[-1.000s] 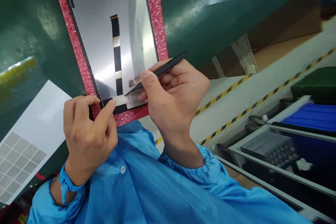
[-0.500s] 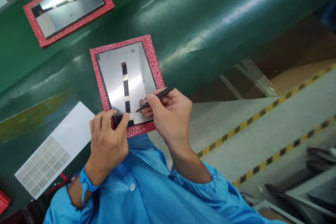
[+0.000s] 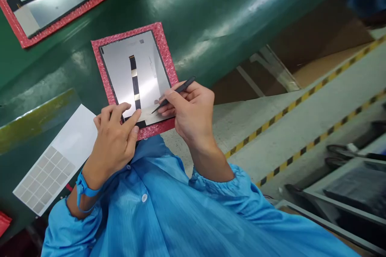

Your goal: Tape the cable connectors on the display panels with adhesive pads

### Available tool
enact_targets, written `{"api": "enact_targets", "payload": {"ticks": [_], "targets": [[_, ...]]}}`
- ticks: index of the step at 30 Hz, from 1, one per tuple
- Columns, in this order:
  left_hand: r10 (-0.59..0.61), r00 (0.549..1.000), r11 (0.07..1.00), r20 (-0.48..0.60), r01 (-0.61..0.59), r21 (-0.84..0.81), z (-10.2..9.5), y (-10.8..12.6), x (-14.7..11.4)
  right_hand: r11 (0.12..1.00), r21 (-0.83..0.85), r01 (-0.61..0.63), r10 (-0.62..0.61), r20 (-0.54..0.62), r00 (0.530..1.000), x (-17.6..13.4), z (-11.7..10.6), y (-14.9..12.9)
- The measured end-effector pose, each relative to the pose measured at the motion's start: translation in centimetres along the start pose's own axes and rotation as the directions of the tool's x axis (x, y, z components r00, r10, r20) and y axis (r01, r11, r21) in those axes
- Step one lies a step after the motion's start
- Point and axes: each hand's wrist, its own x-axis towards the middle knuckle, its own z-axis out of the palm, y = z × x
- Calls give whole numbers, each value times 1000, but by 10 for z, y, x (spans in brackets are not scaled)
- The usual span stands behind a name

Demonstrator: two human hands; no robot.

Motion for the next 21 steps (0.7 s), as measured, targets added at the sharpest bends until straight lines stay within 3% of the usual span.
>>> {"api": "enact_targets", "payload": {"ticks": [4,12,17,21], "targets": [[23,1000,996,13,-25,91,4,4,-1,997,-41,66,-63,75,995,-5,-5,0],[78,989,945,125,-113,306,-10,6,-15,997,-35,68,-67,35,997,-3,-4,6],[111,982,939,151,-154,308,-4,15,-9,1000,11,27,-28,24,999,-4,-4,6],[38,984,965,176,-82,251,7,25,-5,994,90,-57,58,-12,998,-6,-6,6]]}}
